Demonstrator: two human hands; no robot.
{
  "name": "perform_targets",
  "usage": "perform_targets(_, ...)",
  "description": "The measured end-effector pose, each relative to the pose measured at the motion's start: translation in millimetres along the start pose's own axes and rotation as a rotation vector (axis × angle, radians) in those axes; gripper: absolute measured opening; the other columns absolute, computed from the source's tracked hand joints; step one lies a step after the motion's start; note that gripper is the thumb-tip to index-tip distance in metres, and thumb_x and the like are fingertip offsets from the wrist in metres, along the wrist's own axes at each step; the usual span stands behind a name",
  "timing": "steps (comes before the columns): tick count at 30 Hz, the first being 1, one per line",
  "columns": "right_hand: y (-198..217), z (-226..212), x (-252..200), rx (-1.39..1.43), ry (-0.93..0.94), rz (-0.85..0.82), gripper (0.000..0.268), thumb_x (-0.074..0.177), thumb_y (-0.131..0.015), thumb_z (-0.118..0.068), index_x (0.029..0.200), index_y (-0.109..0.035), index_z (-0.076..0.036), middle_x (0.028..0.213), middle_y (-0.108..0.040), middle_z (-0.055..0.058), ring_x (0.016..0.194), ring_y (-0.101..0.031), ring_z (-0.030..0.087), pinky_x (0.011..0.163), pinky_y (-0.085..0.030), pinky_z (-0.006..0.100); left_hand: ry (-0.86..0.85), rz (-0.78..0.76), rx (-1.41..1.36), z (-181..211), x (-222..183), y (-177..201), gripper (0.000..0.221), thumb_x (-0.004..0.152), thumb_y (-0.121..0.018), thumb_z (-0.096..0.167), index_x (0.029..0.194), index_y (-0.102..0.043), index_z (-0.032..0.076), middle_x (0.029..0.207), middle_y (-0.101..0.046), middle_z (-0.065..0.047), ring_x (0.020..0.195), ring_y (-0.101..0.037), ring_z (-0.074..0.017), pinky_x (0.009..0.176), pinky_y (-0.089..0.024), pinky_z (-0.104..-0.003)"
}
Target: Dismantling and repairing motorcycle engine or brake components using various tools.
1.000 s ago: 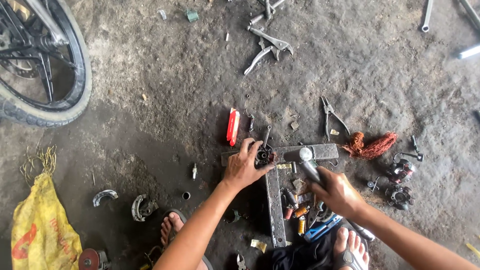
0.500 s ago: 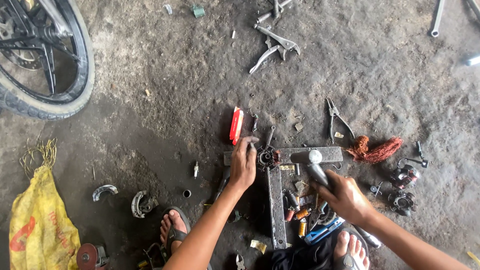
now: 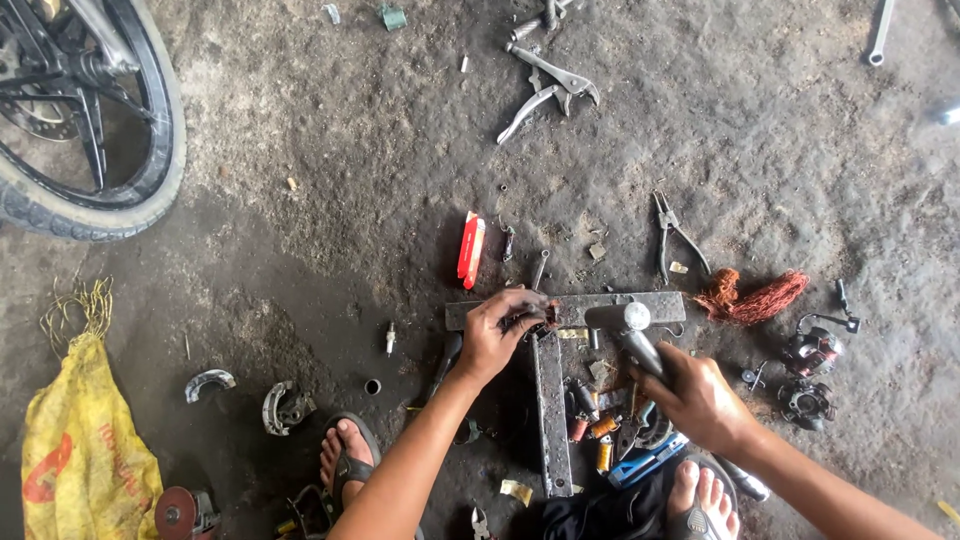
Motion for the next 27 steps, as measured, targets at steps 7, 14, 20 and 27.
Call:
perform_targets(7,-5.5,10.5,-1.4,0.012,-0.053,-0.045,0.025,0.090,-0.067,-0.025,0.104,-0.066,-0.004,0.057,-0.068,0.015,0.046,-0.061,0.021,0.051,-0.051,0.043,-0.156,0.040,0.164,0.5,-12.6,-2.8,0.024,0.086,-0.083,0.007,0.108,-0.073,0.005,0.109,-0.076,-0.005,0.103,-0.075,-0.0223,0.107,-0.056,-0.039)
perform_targets(14,-6.0,5.4,-4.8,0.011,-0.010,-0.044,0.025,0.090,-0.068,-0.025,0.104,-0.066,-0.004,0.066,-0.072,0.015,0.054,-0.065,0.022,0.057,-0.055,0.043,-0.330,-0.077,0.365,1.6,-24.5,-12.8,0.026,0.084,-0.084,0.011,0.105,-0.071,0.010,0.112,-0.074,-0.005,0.109,-0.072,-0.0214,0.111,-0.052,-0.045)
perform_targets(20,-10.0,2.5,-5.8,-0.015,-0.066,-0.107,0.027,0.092,-0.065,-0.028,0.108,-0.065,-0.007,0.071,-0.075,0.013,0.056,-0.068,0.022,0.059,-0.058,0.043,-0.386,-0.088,0.382,12.4,-26.8,-20.3,0.025,0.086,-0.081,0.008,0.108,-0.071,0.009,0.113,-0.075,-0.005,0.110,-0.073,-0.0222,0.111,-0.053,-0.047)
perform_targets(27,-5.9,-10.2,-2.1,-0.011,-0.002,-0.077,0.025,0.090,-0.066,-0.025,0.106,-0.064,-0.006,0.072,-0.076,0.014,0.057,-0.071,0.023,0.061,-0.058,0.043,-0.248,-0.056,0.397,11.6,-17.5,-15.6,0.028,0.087,-0.080,0.006,0.113,-0.070,0.004,0.113,-0.074,-0.008,0.108,-0.073,-0.0278,0.105,-0.058,-0.041)
Point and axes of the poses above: each hand's wrist, its own x-axis towards the middle knuckle, its own y-axis out of the back of the hand, z = x × y, the point moved 10 cm from there along x, towards the middle knuckle
